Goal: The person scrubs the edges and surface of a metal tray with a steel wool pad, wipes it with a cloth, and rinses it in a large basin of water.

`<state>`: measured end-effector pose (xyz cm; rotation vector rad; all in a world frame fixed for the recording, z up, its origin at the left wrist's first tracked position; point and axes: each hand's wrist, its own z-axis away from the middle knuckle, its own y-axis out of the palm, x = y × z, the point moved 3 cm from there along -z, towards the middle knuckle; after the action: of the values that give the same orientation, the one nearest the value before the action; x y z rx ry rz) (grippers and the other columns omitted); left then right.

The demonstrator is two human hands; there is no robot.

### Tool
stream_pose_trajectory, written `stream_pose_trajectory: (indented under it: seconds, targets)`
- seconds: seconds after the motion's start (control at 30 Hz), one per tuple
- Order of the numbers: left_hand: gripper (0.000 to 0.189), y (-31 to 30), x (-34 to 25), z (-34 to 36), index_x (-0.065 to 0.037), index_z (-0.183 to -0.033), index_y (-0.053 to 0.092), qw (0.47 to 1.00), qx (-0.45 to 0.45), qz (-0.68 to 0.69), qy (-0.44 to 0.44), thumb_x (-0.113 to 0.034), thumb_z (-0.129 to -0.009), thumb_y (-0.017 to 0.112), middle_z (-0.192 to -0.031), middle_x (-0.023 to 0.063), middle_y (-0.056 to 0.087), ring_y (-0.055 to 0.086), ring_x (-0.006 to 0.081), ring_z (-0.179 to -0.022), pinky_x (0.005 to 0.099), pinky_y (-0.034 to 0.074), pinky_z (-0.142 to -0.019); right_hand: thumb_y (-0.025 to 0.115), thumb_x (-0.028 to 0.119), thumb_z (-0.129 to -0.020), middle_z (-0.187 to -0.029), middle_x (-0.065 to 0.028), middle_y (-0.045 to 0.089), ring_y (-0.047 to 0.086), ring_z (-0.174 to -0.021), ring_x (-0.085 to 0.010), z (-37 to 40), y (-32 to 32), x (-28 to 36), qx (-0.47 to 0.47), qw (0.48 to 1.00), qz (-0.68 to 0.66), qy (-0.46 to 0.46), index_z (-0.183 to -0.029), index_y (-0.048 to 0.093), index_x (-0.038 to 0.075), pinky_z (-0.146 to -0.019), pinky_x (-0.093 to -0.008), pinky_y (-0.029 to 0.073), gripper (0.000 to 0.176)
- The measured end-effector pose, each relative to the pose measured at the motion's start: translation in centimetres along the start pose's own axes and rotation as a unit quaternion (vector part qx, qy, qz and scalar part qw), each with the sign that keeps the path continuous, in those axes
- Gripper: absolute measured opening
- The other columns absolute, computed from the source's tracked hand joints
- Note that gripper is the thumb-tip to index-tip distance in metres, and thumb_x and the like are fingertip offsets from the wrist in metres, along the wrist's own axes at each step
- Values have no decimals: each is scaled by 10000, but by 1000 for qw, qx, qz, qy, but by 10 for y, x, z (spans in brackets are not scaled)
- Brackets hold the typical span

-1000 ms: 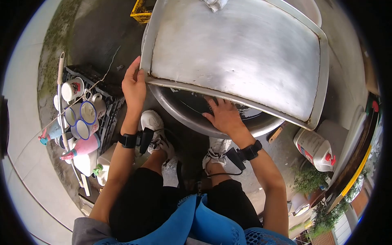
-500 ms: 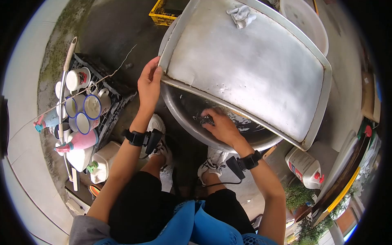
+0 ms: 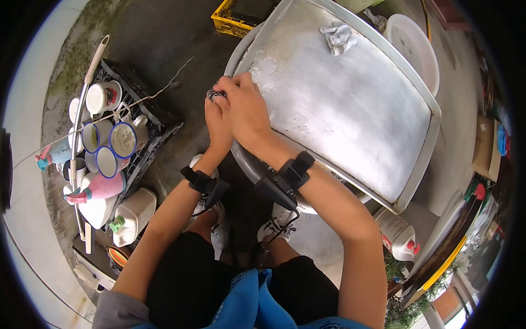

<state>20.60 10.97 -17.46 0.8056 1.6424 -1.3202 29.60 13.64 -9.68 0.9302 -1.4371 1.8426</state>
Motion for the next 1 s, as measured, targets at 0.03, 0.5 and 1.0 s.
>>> stream_pose_trajectory:
  seconds: [0.03,0.5,1.0]
  targets:
    - [222,1,1,1,37,-1090,568,1000,7,2,-11,-38,-880,564,-1102,172,564,523,369,-1029,430,422,-900,663,156,-897,-1074,-156,541,594,-981,-361,-4,3,1,-14,999,31,8,-1069,602,106,-848,-426,495,189]
    - [275,0,-1,2,6,-1162,576,999,-32,4,34,-45,-894,545,-1175,150,548,518,346,-1073,430,392,-960,647,199,-915,-1083,-150,536,621,-906,-371,-126,-48,-37,-194,963,186,15,-1028,590,121,-788,-435,514,149]
    - [223,-22,-7,5,32,-1115,603,993,-4,118,3,-62,-913,595,-1148,159,566,561,311,-1042,375,445,-911,637,135,-962,-1060,-57,591,617,-893,-123,22,-57,-25,-73,961,-236,122,-1097,629,43,-712,-269,610,163]
